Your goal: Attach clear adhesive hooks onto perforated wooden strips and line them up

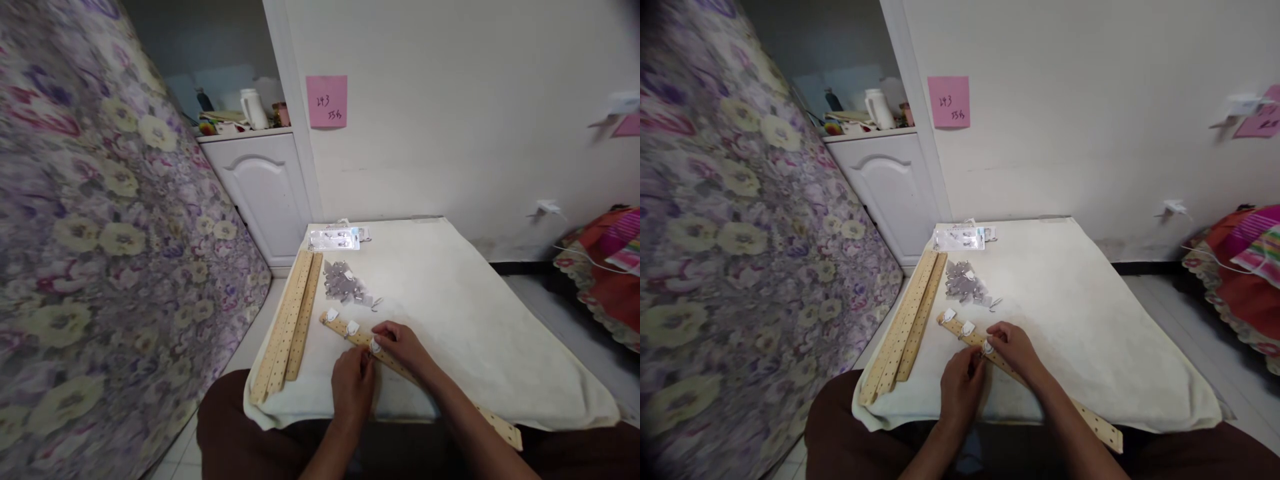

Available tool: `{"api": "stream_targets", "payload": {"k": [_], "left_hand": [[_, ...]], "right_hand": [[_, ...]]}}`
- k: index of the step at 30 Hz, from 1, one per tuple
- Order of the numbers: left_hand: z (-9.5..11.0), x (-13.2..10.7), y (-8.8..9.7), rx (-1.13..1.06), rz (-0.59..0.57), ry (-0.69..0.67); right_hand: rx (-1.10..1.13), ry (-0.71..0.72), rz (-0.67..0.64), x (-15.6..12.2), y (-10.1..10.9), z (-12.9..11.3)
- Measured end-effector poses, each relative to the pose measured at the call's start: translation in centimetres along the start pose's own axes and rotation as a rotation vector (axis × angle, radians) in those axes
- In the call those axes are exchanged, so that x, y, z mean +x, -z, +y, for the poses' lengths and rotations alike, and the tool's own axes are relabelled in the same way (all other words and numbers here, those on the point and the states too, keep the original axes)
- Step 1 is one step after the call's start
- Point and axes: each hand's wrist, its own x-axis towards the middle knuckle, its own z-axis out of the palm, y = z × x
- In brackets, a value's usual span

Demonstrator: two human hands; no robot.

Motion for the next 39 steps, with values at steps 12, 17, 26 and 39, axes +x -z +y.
{"api": "stream_targets", "payload": {"k": [12,17,26,39], "left_hand": [[-0.2,-0.6,0.8,-0.124,0.012,0.026],[-0.6,-1.0,0.7,-0.164,0.006,-0.007],[-0.7,-0.8,0.7,-0.121,0.008,-0.033],[0.1,-0.9,1.1,-0.138,-0.014,-0.059]], "right_hand": [[-0.153,0.003,0.149,3.0,4.3,0.4],[-0.266,0.019,0.223,6.5,4.3,0.2],[-0.185,0.056,0.126,6.6,4.9,-0.1],[0.029,0.047,-0.070,-1.0,8.4,-2.1]]}}
